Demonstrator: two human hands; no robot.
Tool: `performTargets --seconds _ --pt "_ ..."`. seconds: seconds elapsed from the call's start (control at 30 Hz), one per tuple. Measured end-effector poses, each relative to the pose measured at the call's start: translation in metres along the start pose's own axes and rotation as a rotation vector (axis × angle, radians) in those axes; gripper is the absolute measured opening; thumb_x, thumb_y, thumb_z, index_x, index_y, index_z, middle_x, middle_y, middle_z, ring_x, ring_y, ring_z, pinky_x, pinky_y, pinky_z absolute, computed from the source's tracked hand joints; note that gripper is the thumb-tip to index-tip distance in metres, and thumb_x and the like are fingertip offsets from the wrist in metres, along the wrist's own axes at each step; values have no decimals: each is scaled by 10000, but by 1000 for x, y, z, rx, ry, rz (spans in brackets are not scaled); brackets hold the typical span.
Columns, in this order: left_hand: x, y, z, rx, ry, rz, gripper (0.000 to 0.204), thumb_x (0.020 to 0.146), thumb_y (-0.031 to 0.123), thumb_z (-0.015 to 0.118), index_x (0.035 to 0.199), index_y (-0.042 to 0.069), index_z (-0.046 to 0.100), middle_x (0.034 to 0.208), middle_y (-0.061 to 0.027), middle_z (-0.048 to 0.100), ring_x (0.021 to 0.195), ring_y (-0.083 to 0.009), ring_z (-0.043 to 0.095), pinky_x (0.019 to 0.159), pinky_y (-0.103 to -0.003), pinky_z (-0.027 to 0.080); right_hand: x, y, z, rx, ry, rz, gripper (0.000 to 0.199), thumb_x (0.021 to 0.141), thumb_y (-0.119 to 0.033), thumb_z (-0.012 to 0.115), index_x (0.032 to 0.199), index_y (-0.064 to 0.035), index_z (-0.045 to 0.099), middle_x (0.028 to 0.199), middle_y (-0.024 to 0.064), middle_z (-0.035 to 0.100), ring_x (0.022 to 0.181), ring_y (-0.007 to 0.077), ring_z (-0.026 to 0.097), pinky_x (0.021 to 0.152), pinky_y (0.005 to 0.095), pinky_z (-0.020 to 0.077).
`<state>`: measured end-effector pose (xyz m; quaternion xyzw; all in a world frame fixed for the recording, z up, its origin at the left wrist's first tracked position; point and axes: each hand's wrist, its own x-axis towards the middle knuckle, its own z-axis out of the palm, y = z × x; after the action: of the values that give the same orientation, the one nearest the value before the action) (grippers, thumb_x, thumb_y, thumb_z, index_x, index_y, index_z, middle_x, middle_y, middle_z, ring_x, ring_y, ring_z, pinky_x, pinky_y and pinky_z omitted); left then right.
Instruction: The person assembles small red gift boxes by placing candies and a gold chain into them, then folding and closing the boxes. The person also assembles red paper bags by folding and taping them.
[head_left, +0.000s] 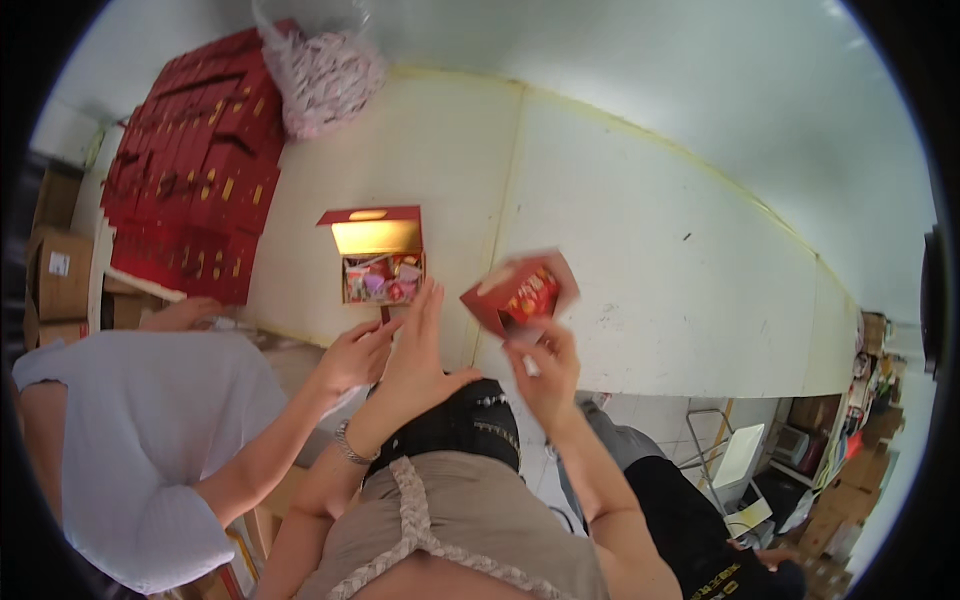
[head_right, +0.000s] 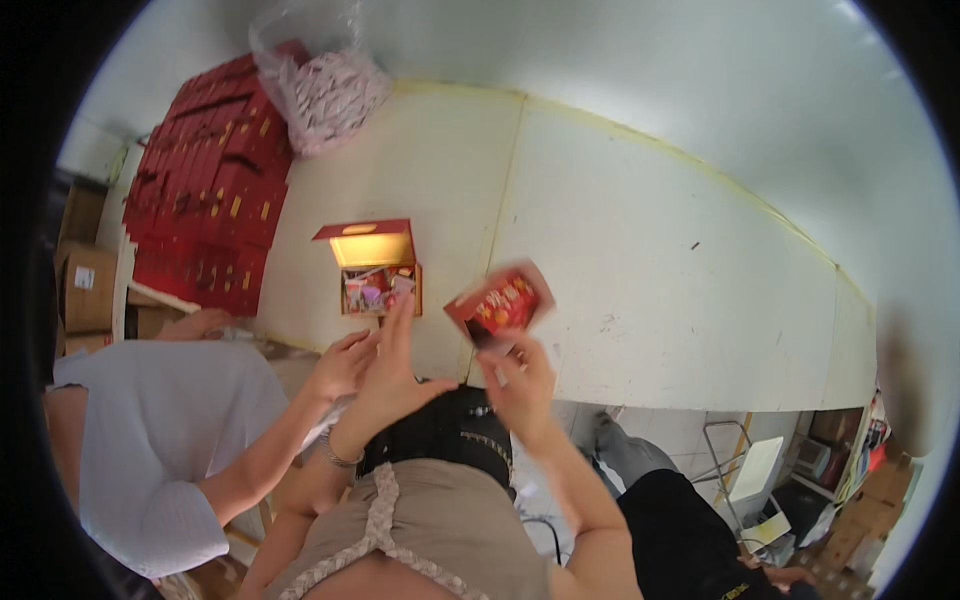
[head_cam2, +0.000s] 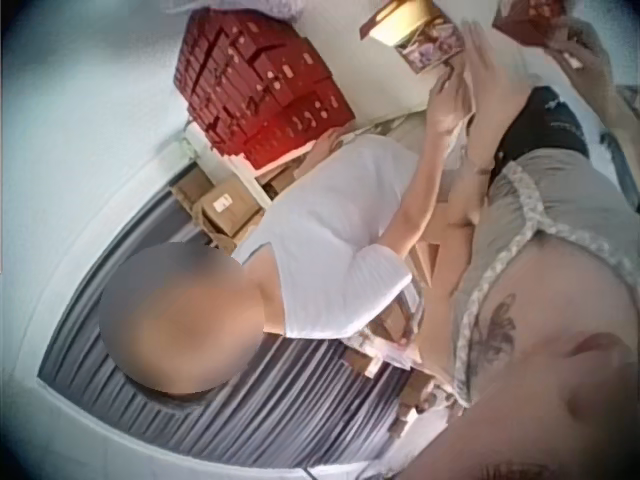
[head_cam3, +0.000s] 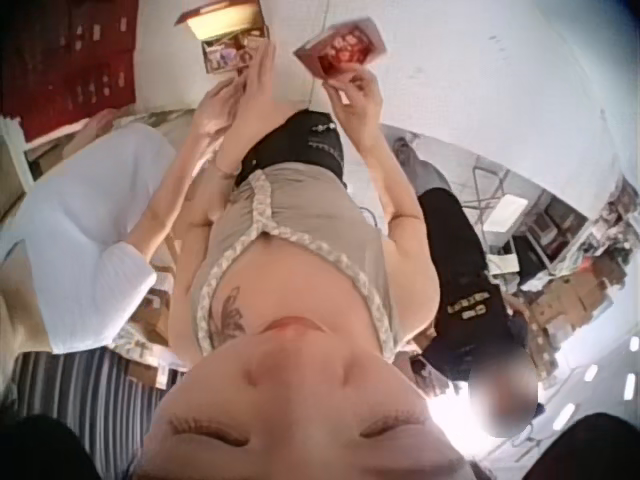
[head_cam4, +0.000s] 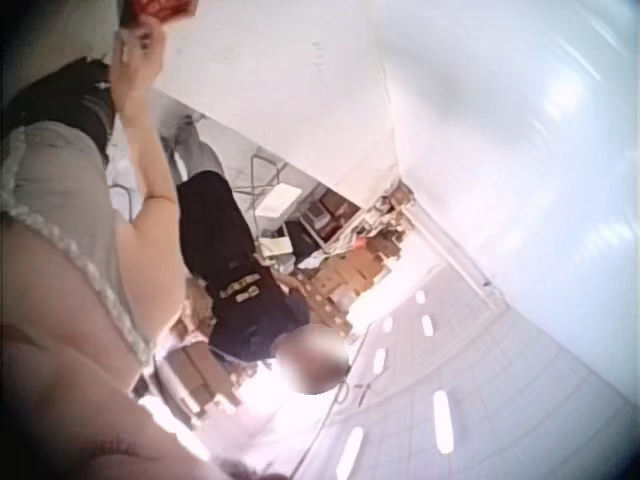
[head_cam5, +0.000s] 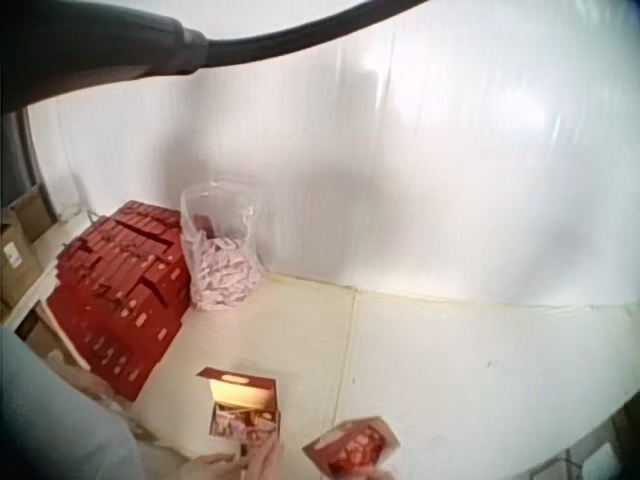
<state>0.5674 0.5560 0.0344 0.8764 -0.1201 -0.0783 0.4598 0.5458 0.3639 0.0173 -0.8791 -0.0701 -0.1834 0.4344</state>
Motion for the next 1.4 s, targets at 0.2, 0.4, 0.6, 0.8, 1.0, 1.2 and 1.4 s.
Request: performTargets --seconds 0.2,0.4,0.6,0.8,1.0,1.2,1.4 --pt "-5 -30 64 -308 143 254 1081 598 267 852 1417 16 193 1255 -199 443 1167 -344 471 950 -415 421 -28 -57 -1 39 37 -76 165 671 -25 745 820 -41 675 980 66 617 738 202 604 608 299 503" --pt "-34 -6 57 -481 22 335 830 611 52 849 1296 44 381 1130 -112 521 1046 -212 560 886 -313 475 -41 -89 -61 -416 -1 -149 444 643 -278 779 1008 -78 626 1021 43 619 955 206 566 883 400 407" --pt "-89 -12 86 -156 -425 317 660 668 176 821 1216 62 472 1096 -106 570 1029 -226 575 892 -339 463 -107 -79 -71 -632 -795 285 323 677 -333 749 905 -118 672 985 31 662 953 198 581 936 422 355" --pt "-132 29 119 -364 -843 153 805 641 162 841 1313 33 416 1179 -112 561 1094 -181 539 928 -333 447 -238 -92 -107 -153 -82 457 370 674 -331 748 935 -82 666 932 93 655 891 302 606 799 387 470" --pt "-225 78 171 -556 -1315 24 816 653 72 823 1336 48 377 1186 -112 544 1096 -181 528 938 -326 442 -357 -118 -179 196 -425 759 373 726 -327 737 963 -47 668 857 117 663 808 231 620 718 327 485" --pt "-351 98 252 -576 -1369 48 808 704 47 786 1324 65 269 1296 -175 441 1176 -220 470 977 -362 412 -537 -165 -204 -232 541 752 441 677 -257 819 1017 -57 622 1195 138 571 1115 260 530 919 372 438" --pt "-470 162 322 -872 -1415 515 782 645 68 846 1179 99 276 1346 -235 382 1232 -294 433 1026 -434 371 -683 -182 -203 266 1235 458 723 626 -349 859 1096 -97 370 1486 235 147 1305 383 344 1033 475 346"
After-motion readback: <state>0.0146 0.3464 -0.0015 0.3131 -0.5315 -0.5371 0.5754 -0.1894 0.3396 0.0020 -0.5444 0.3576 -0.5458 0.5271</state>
